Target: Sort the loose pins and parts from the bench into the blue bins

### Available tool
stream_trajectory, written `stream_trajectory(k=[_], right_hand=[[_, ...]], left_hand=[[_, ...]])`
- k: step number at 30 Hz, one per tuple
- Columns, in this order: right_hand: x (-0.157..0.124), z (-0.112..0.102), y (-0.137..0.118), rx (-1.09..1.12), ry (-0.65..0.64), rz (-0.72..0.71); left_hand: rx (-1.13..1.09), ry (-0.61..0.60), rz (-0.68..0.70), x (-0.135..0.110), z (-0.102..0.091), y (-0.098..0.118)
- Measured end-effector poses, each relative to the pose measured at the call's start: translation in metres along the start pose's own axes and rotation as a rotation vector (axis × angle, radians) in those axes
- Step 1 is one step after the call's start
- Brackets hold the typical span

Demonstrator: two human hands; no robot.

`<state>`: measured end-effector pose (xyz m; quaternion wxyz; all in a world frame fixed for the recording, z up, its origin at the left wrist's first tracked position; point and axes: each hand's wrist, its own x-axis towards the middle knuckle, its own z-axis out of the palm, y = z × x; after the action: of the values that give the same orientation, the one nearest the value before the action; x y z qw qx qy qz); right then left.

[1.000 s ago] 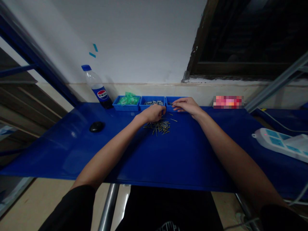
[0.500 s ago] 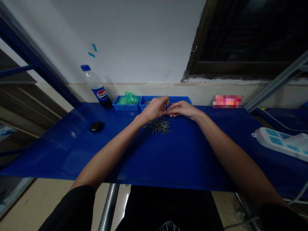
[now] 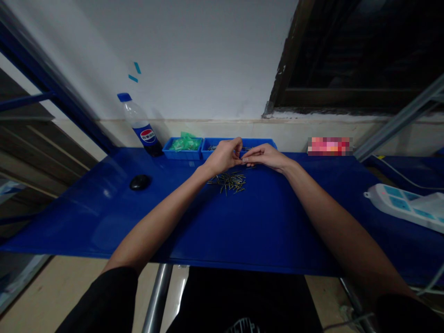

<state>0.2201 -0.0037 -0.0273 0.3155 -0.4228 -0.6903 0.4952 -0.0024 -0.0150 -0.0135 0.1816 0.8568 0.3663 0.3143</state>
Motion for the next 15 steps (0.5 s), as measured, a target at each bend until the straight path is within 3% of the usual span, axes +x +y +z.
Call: stream_trajectory(k=[3, 5, 8, 10, 12, 15], right_hand=[[0.004, -0.003, 0.000, -0.039, 0.092, -0.022], [0.007, -0.007, -0.001, -0.069, 0.230, -0.024], [0.010, -0.015, -0.004, -0.113, 0.485, -0.035], [0.009, -0.019, -0.006, -0.161, 0.581, -0.034], [0.007, -0.022, -0.009, -0.224, 0.590, -0.032], [0.005, -0.021, -0.013, -0.308, 0.459, -0.038]], left_hand=[[0.144, -0.021, -0.027, 0.000, 0.000, -0.002], [0.242, -0.076, -0.018, 0.000, 0.003, -0.005], [0.329, -0.216, 0.099, -0.001, 0.014, -0.009], [0.333, -0.312, 0.202, -0.002, 0.024, -0.012], [0.372, -0.369, 0.243, -0.003, 0.033, -0.013], [0.428, -0.433, 0.184, -0.006, 0.036, -0.011]])
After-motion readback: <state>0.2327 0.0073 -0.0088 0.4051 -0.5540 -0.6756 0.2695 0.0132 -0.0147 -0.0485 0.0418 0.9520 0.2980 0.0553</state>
